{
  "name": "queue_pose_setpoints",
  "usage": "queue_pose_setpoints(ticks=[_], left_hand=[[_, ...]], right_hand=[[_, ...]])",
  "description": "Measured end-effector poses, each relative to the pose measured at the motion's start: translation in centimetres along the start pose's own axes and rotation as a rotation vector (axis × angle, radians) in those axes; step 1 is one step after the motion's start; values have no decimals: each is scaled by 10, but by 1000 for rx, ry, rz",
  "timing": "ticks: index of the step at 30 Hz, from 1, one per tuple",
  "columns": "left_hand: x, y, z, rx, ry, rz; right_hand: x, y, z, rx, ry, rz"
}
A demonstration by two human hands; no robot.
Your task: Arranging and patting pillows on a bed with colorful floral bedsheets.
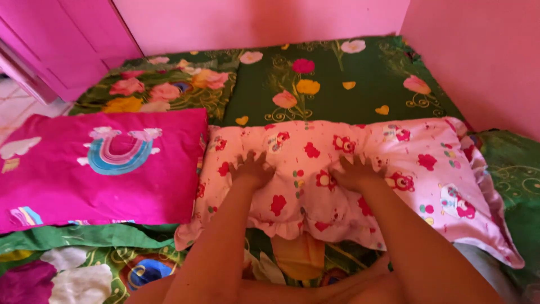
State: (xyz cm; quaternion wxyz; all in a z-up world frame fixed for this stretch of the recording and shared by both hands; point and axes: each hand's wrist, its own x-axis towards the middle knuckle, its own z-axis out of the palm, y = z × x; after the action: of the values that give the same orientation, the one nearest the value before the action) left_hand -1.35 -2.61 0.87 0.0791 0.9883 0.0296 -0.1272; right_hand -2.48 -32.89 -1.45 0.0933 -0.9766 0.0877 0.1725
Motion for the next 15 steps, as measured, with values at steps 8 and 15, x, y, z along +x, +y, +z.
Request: queue_pose_setpoints(ticks=[8, 15], left_hand=[[10, 8, -37, -8, -31, 7], [19, -12, 25, -107, 377, 315]], right_hand=[[9, -21, -25, 92, 42, 61], [3, -15, 5, 257, 337, 33]])
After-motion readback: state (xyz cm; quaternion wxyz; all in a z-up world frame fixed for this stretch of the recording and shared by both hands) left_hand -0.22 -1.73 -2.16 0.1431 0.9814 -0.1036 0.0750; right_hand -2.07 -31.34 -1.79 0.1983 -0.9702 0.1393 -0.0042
